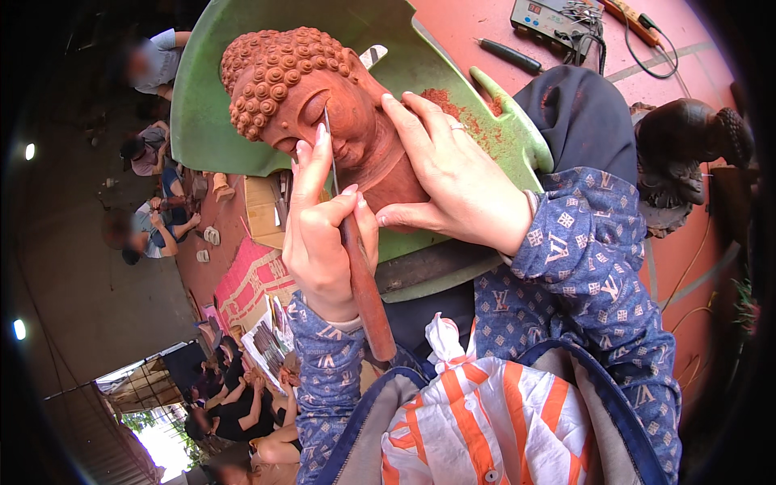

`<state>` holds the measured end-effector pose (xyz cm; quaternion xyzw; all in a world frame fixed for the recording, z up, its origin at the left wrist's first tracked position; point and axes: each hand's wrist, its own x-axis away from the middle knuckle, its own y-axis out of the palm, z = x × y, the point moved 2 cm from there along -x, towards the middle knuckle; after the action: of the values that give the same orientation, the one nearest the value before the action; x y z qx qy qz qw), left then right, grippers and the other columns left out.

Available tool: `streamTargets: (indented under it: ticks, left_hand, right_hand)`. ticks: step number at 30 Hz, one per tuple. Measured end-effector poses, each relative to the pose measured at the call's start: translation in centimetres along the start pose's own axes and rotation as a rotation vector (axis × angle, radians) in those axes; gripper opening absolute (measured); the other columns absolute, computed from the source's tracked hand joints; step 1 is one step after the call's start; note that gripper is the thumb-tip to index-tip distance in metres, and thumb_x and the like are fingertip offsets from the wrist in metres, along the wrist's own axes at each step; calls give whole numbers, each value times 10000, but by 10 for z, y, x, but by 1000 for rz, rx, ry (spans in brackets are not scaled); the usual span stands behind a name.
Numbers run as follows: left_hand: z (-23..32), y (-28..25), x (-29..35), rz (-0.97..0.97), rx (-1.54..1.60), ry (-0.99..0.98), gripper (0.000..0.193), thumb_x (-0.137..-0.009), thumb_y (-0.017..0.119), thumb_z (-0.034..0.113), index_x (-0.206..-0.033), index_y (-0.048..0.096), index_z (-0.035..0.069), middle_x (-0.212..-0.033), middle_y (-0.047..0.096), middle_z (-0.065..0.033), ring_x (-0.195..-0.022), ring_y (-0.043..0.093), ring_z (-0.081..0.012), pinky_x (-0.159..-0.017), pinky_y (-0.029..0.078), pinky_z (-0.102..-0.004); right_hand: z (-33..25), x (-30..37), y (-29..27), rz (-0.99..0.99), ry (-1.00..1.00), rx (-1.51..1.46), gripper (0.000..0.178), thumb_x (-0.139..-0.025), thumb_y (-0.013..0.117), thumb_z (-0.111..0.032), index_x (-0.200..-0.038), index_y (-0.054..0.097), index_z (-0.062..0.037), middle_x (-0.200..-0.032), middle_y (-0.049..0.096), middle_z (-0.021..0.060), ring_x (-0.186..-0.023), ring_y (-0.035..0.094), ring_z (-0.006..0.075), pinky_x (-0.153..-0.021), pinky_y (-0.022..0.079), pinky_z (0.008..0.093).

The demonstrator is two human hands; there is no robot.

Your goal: The person selects a carving tool from a box and carves the face of a wooden Buddha head mounted on a green stand. They refine the eyes and nose area with a small chisel while seated on the floor among other workers.

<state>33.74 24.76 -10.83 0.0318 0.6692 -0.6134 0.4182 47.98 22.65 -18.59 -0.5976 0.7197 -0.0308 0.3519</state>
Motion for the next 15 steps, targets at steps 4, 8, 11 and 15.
streamTargets:
  ticks: [4, 8, 11, 15]
  left_hand:
    - [1, 0, -2, -17, -46, 32, 179, -809, 627, -44, -907, 487, 7, -1229, 557, -301, -1179, 532, -454, -985, 458, -490]
    - [-5, -7, -4, -57, -37, 59, 182, -812, 630, -43, -909, 486, 11, -1231, 559, -295, -1161, 545, -454, -956, 486, -469]
    - [-10, -8, -3, -71, 0, 62, 188, -814, 636, -37, -909, 482, 12, -1234, 557, -294, -1146, 553, -457, -930, 505, -459]
    - [0, -7, -7, -125, -131, 99, 183, -805, 647, -44, -857, 475, -12, -1246, 542, -304, -1135, 551, -477, -888, 527, -455]
  right_hand:
    - [-1, 0, -1, -1, -14, 10, 1037, -688, 795, -393, -1412, 231, 90, -1305, 382, 356, -1142, 476, 477, -979, 417, 458]
    - [-1, -1, -1, -11, -22, 14, 1032, -687, 796, -390, -1402, 242, 106, -1302, 382, 360, -1146, 473, 476, -977, 421, 456]
    - [-2, -1, 0, -2, -32, 28, 1031, -689, 796, -385, -1403, 239, 107, -1296, 387, 361, -1149, 471, 475, -974, 423, 458]
    - [-1, -1, -1, -13, -34, 35, 1037, -689, 796, -386, -1403, 231, 111, -1297, 384, 363, -1148, 471, 475, -971, 426, 458]
